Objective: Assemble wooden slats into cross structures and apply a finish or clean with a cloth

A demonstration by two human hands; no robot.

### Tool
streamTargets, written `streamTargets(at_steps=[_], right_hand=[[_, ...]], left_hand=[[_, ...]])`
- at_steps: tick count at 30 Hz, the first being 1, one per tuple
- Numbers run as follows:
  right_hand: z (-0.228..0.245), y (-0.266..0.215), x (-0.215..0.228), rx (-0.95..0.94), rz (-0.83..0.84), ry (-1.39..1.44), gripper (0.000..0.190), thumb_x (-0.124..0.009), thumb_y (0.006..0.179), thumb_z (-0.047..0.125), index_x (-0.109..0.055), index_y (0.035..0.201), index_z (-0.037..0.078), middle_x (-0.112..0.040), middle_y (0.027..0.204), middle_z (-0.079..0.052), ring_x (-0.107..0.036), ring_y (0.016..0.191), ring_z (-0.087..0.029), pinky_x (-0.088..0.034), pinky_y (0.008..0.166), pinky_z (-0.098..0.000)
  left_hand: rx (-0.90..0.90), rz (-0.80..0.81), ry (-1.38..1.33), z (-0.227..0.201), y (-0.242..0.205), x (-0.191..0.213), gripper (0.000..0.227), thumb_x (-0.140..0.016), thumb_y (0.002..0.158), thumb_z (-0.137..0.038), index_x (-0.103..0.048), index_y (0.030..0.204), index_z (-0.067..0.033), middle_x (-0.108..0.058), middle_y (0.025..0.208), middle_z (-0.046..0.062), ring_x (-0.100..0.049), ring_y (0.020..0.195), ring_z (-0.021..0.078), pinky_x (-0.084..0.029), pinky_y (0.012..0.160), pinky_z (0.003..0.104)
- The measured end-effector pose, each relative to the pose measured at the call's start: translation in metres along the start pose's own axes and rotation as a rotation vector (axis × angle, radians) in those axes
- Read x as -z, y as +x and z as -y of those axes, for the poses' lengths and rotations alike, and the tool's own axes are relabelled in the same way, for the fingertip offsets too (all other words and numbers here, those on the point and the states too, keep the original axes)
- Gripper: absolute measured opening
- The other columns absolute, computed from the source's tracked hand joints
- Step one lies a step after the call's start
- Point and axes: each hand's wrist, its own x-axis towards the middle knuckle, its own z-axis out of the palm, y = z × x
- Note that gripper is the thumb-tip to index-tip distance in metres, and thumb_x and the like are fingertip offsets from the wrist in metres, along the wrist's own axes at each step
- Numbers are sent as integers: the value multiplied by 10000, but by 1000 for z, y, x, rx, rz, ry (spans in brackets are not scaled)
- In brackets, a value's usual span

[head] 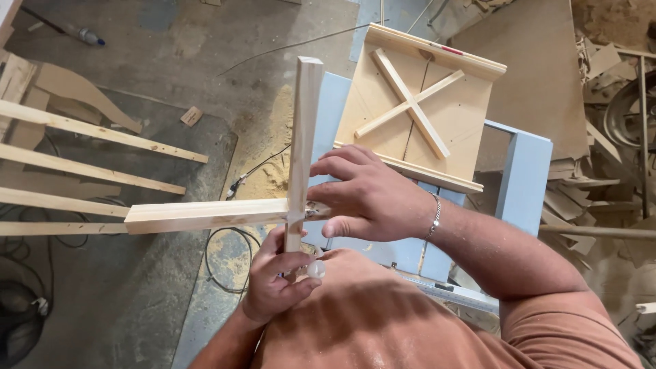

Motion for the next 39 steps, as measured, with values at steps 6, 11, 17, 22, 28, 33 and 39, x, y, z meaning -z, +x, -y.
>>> streamTargets(at_steps=[6, 11, 17, 22, 28, 33, 39], right_hand=[[7, 1, -1, 48, -140, -100, 605, -388, 994, 591, -716, 1079, 89, -604, 1108, -96, -540, 1039, -329, -385, 954, -497], [3, -10, -16, -62, -150, -213, 401, -580, 961, 550, -705, 1113, 201, -604, 1137, -16, -543, 1154, -285, -308, 1129, -597], [2, -15, -21, -97, -207, -202, 274, -701, 949, 455, -712, 1103, 228, -610, 1173, 1, -548, 1191, -277, -275, 1165, -614], [-2, -15, -15, -63, -208, -136, 278, -613, 979, 476, -695, 1095, 237, -619, 1187, 2, -538, 1206, -278, -277, 1178, -591], [1, -19, 8, 37, -139, 66, 233, -624, 991, 358, -733, 1095, 180, -554, 1126, -84, -583, 1067, -240, -329, 1168, -566], [12, -13, 41, 275, -227, -301, 241, -700, 962, 379, -770, 1029, 158, -652, 1075, -61, -588, 1039, -290, -436, 970, -484], [7, 20, 57, 276, 206, -426, 169, -626, 1007, 323, -750, 1062, 223, -672, 1228, -23, -555, 1242, -314, -308, 1179, -568]], left_hand=[[42, -1, -64, 0, 1, -3, 292, -827, 857, -287, -727, 1087, -137, -549, 1250, 224, -622, 1214, 314, -564, 940, 399], [31, -5, -72, -3, 5, -4, 289, -830, 855, -291, -733, 1070, -124, -532, 1237, 215, -650, 1135, 302, -582, 929, 371], [26, 11, -82, -1, 7, -6, 290, -837, 849, -285, -731, 1069, -128, -528, 1249, 214, -652, 1114, 301, -619, 908, 359], [9, 19, -61, -5, 12, -5, 285, -836, 851, -281, -728, 1061, -123, -525, 1211, 185, -704, 1036, 272, -650, 878, 337], [-19, 22, -13, -4, 18, 2, 282, -843, 840, -279, -733, 1043, -118, -556, 1178, 166, -673, 1015, 282, -597, 882, 364], [-70, 139, 226, -6, 30, 20, 262, -818, 845, -277, -724, 1046, -137, -593, 1234, 185, -720, 936, 297, -581, 728, 374], [-95, 309, 347, -3, 34, 24, 233, -788, 859, -298, -709, 979, -116, -576, 1260, 194, -672, 964, 324, -540, 672, 418]])
